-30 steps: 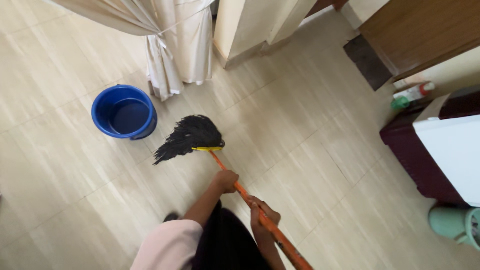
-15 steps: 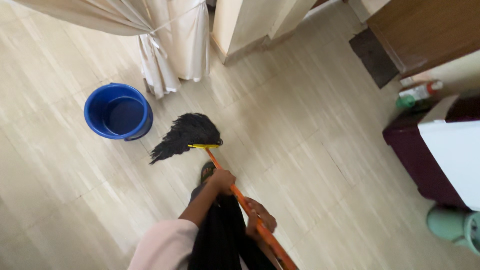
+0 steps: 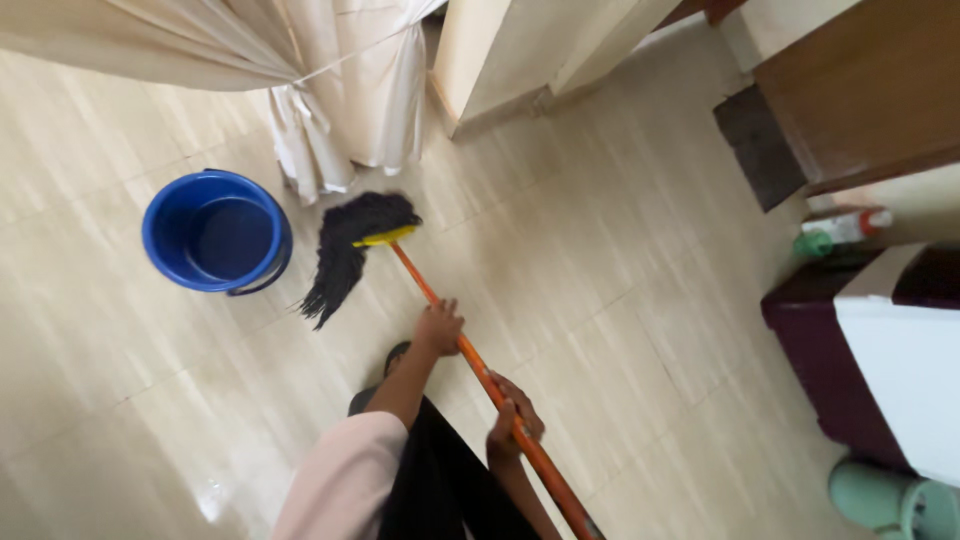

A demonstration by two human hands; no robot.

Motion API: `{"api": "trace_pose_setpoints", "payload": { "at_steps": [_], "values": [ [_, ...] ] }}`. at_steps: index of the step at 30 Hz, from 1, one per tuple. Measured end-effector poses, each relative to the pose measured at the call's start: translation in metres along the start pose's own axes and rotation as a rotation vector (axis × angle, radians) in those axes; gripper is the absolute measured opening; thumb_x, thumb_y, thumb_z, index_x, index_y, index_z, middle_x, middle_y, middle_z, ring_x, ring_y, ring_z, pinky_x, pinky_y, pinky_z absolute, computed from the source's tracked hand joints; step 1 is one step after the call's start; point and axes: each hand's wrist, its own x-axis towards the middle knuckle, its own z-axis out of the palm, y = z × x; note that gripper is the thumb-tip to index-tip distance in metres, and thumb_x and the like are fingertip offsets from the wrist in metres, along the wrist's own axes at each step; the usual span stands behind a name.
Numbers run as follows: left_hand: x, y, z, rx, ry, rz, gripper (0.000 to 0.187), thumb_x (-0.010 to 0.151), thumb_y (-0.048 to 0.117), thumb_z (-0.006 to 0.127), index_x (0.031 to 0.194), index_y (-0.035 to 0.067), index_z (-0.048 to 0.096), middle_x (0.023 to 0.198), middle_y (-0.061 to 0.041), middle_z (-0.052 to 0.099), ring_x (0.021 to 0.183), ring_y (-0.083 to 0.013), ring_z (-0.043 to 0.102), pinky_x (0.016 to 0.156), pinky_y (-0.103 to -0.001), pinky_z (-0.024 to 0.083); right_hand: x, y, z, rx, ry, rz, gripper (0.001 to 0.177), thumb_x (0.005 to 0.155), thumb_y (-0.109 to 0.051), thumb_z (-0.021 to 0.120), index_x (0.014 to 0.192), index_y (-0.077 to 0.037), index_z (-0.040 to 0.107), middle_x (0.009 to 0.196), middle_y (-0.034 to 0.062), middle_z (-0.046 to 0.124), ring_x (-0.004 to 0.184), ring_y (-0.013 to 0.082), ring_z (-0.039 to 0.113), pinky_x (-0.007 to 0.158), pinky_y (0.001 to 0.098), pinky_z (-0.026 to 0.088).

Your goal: The person mops the tiled floor using a mop with an orange handle, dipping the mop head into a blue bucket of water and wringing it by hand several times. The person moves across the room, mopping under and around a dining table and chairs, and continues through a doorway into an entryway.

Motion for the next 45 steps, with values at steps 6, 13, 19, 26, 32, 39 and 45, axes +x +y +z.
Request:
{"api": "trace_pose_setpoints", "payload": {
  "at_steps": [6,13,19,26,32,39,45],
  "values": [
    [0.050,-0.029,0.008,-0.987,0.043,-0.824,0.045,0.107,0.028,0.038,0.150,0.023,0.049,0.137,-0.008,0.074,0.118,-0.0269,0.069,0.103,-0.043,0.051,0.055,0.070,0.051,0.075,-0.165,-0.070,0.028,0.102,-0.002,0.045,0.112,0.012,0.067,0.115,0.0231,0.076,0.110,0.0296,0.074,0.107,0.0407,0.055],
    [0.060,-0.016,0.013,-1.698,0.341,-0.779,0.060,0.100,0.029,0.046,0.155,0.012,0.031,0.158,-0.017,0.043,0.123,-0.0387,0.061,0.101,-0.043,0.054,0.059,0.089,0.026,0.242,-0.291,0.184,0.027,0.097,0.004,0.045,0.111,0.012,0.066,0.122,0.0222,0.070,0.122,0.0271,0.066,0.106,0.0388,0.052],
    [0.067,0.058,0.020,-1.054,0.416,-0.273,0.077,0.087,0.022,0.069,0.151,-0.003,0.035,0.161,-0.029,0.030,0.140,-0.0442,0.045,0.110,-0.044,0.046,0.085,0.056,-0.046,-0.009,-0.139,0.017,0.016,0.099,0.004,0.059,0.101,0.011,0.073,0.106,0.0211,0.078,0.106,0.0271,0.076,0.099,0.0367,0.060],
    [0.006,0.164,0.040,-0.778,0.089,-0.083,0.077,0.083,0.017,0.077,0.148,-0.003,0.041,0.159,-0.034,0.029,0.146,-0.0419,0.037,0.117,-0.041,0.039,0.010,0.015,-0.149,-0.296,0.024,0.261,0.017,0.094,0.000,0.063,0.099,0.008,0.077,0.099,0.0195,0.081,0.092,0.0225,0.080,0.087,0.0328,0.062],
    [-0.048,0.234,0.063,-0.745,0.002,-0.124,0.067,0.094,0.028,0.071,0.149,0.001,0.042,0.160,-0.032,0.026,0.141,-0.0430,0.040,0.112,-0.043,0.042,-0.091,0.081,-0.222,-0.173,0.024,0.130,0.023,0.099,0.001,0.053,0.106,0.011,0.072,0.113,0.0227,0.077,0.111,0.0301,0.073,0.101,0.0375,0.055],
    [-0.018,0.220,0.062,-0.664,0.092,-0.207,0.067,0.092,0.033,0.068,0.149,0.010,0.043,0.162,-0.018,0.035,0.146,-0.0375,0.038,0.109,-0.044,0.048,-0.069,0.105,-0.216,-0.125,-0.183,0.050,0.033,0.100,-0.001,0.041,0.114,0.010,0.069,0.123,0.0256,0.075,0.132,0.0386,0.063,0.103,0.0467,0.053],
    [0.056,0.174,0.048,-0.415,0.282,-0.307,0.088,0.097,0.031,0.062,0.162,0.002,0.012,0.165,-0.026,0.025,0.149,-0.0441,0.034,0.103,-0.047,0.052,0.016,0.138,-0.135,0.030,-0.243,0.003,0.039,0.109,-0.012,0.039,0.122,0.009,0.069,0.131,0.0235,0.071,0.138,0.0369,0.058,0.109,0.0422,0.051]
  ]
}}
